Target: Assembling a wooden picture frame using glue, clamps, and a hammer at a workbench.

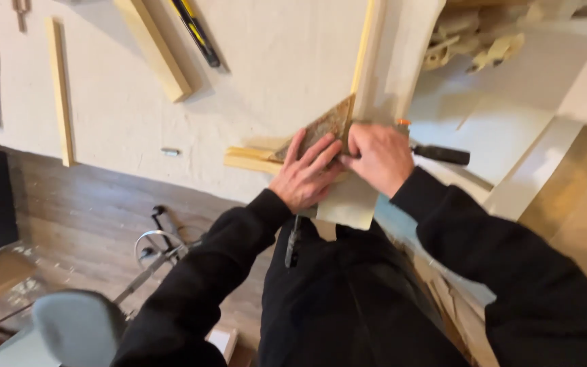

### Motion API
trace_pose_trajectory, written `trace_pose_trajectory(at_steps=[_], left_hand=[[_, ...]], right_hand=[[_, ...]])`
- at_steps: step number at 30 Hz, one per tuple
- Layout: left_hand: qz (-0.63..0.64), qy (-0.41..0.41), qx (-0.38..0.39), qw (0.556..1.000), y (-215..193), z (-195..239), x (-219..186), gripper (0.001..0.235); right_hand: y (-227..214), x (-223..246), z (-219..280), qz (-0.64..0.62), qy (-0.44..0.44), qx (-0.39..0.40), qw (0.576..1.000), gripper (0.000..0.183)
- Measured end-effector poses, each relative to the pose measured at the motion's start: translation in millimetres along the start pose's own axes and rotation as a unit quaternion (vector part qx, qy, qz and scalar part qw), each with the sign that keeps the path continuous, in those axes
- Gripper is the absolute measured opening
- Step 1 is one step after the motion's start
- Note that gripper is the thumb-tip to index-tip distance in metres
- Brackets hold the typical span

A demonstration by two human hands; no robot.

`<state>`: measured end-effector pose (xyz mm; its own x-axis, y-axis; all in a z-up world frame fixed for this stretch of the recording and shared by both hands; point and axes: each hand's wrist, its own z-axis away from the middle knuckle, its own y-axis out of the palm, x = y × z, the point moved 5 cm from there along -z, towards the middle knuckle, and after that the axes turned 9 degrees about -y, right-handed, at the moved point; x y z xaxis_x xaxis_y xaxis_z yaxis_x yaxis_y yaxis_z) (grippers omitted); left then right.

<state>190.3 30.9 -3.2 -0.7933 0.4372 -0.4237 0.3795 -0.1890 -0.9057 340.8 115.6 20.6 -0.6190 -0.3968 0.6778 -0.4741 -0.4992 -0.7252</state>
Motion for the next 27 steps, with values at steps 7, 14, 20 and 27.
trace_pose_trajectory(at_steps=[7, 14, 20, 27], left_hand=[[-0.003, -0.015, 0.002, 1.0, 3, 3, -1, 0.048], [0.007, 0.0, -0.025, 1.0, 0, 8, 1, 0.05], [0.008, 0.021, -0.023, 0.999, 2, 3, -3, 0.053], [0.001, 0.019, -0.017, 1.0, -2, 5, -6, 0.056]], right_hand=[[12, -1, -5, 0.052, 0.034, 0.057, 0.996, 0.026], [23, 2, 3, 0.105, 0.035, 0.065, 0.992, 0.024], [-19, -6, 33, 0.079, -0.039, -0.044, 0.995, 0.028], [-27, -89, 120, 0.201, -0.039, -0.055, 0.977, 0.053]])
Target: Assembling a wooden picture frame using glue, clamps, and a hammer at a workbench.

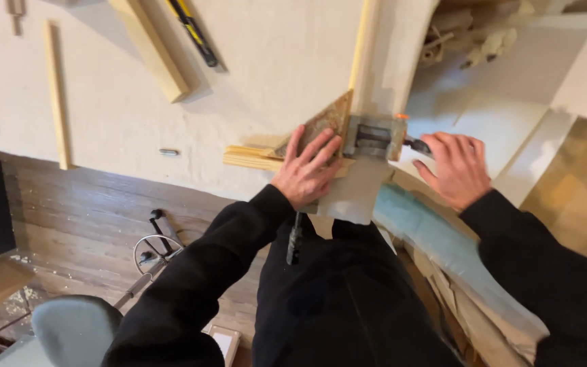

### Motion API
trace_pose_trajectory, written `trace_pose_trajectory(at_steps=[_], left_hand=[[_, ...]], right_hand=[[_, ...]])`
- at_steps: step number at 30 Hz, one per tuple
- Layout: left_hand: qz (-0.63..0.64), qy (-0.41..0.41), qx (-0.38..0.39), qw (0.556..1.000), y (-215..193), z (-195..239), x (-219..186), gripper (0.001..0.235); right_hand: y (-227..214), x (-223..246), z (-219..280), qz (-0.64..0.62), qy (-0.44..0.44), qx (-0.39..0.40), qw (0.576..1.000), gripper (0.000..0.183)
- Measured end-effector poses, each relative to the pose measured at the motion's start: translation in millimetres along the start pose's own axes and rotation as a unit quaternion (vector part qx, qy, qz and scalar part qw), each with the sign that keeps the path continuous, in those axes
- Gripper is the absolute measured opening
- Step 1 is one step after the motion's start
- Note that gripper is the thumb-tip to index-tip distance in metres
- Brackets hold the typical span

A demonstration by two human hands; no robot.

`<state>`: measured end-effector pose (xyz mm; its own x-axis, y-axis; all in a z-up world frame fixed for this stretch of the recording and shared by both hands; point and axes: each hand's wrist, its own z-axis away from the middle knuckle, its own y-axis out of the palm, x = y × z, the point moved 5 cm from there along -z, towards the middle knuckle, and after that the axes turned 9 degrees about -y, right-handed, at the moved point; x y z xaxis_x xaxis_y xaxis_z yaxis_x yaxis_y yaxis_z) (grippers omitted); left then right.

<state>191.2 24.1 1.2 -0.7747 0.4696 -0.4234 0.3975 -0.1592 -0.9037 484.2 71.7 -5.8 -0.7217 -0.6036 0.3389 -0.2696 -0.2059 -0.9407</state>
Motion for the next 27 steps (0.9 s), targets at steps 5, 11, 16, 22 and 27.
trace_pose_trajectory(at_steps=[5, 11, 16, 22, 27], left_hand=[[-0.02, -0.006, -0.006, 1.0, 2, 0, 2, 0.051], [-0.018, -0.007, -0.007, 1.0, 7, 3, 3, 0.047], [-0.01, -0.028, -0.011, 1.0, 5, -4, 12, 0.059], [-0.034, -0.013, -0.014, 0.999, 5, 0, 6, 0.048], [-0.028, 0.011, -0.014, 0.999, 9, 0, 6, 0.053]], right_hand=[[34, -25, -22, 0.047, 0.025, 0.063, 0.997, 0.033], [86, -78, -40, -0.16, 0.154, 0.37, 0.902, 0.037], [35, -31, -40, -0.096, 0.111, 0.275, 0.95, 0.043], [23, -15, -26, 0.067, -0.018, -0.057, 0.996, 0.042], [120, -95, -19, -0.208, 0.132, 0.388, 0.888, 0.048]])
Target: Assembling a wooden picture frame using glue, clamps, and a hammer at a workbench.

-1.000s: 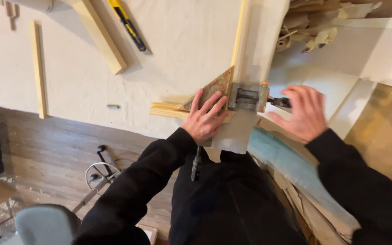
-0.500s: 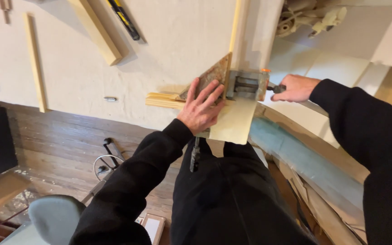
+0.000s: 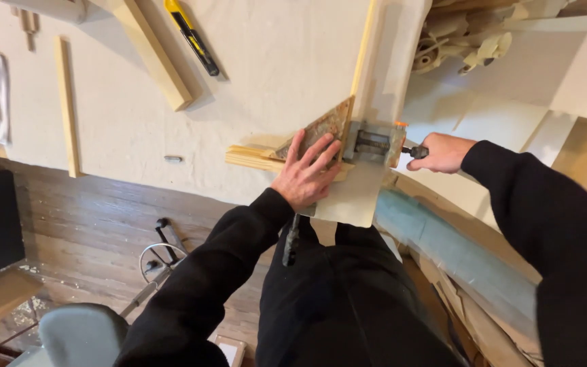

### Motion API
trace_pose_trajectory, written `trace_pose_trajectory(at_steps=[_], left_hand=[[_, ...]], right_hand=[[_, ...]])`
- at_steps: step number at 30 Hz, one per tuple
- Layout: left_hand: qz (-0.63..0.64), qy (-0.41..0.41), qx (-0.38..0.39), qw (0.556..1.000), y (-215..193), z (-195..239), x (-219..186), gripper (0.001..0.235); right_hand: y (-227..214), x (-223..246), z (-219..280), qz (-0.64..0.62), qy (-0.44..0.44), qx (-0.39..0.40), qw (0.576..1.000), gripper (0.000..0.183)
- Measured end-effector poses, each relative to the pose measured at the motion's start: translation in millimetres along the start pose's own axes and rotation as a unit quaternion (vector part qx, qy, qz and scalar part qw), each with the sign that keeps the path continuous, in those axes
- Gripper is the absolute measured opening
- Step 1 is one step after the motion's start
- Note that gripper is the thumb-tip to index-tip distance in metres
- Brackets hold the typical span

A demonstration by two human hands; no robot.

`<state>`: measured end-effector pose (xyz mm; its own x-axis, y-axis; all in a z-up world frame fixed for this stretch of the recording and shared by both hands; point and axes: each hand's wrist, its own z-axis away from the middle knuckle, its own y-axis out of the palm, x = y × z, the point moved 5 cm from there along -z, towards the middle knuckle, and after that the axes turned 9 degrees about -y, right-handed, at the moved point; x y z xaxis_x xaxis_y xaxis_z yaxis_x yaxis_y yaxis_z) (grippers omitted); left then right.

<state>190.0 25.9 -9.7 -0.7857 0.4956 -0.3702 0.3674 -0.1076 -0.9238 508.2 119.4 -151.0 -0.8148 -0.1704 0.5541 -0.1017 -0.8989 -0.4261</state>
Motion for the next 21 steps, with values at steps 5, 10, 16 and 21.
trace_pose_trajectory(at_steps=[5, 10, 16, 21], left_hand=[[-0.008, -0.011, -0.008, 1.0, -2, 1, -4, 0.047], [-0.017, -0.036, -0.009, 0.999, -4, 2, -5, 0.048], [-0.005, -0.02, 0.014, 1.0, -7, 1, -12, 0.049], [-0.015, -0.022, 0.0, 1.0, -2, -2, -7, 0.047]], right_hand=[[-26, 80, 54, 0.019, 0.021, -0.094, 0.995, 0.047], [-25, 110, 77, 0.246, -0.117, -0.424, 0.864, 0.035], [-42, 79, 44, 0.144, 0.072, -0.143, 0.977, 0.031], [-35, 76, 45, 0.185, 0.028, -0.225, 0.956, 0.034]])
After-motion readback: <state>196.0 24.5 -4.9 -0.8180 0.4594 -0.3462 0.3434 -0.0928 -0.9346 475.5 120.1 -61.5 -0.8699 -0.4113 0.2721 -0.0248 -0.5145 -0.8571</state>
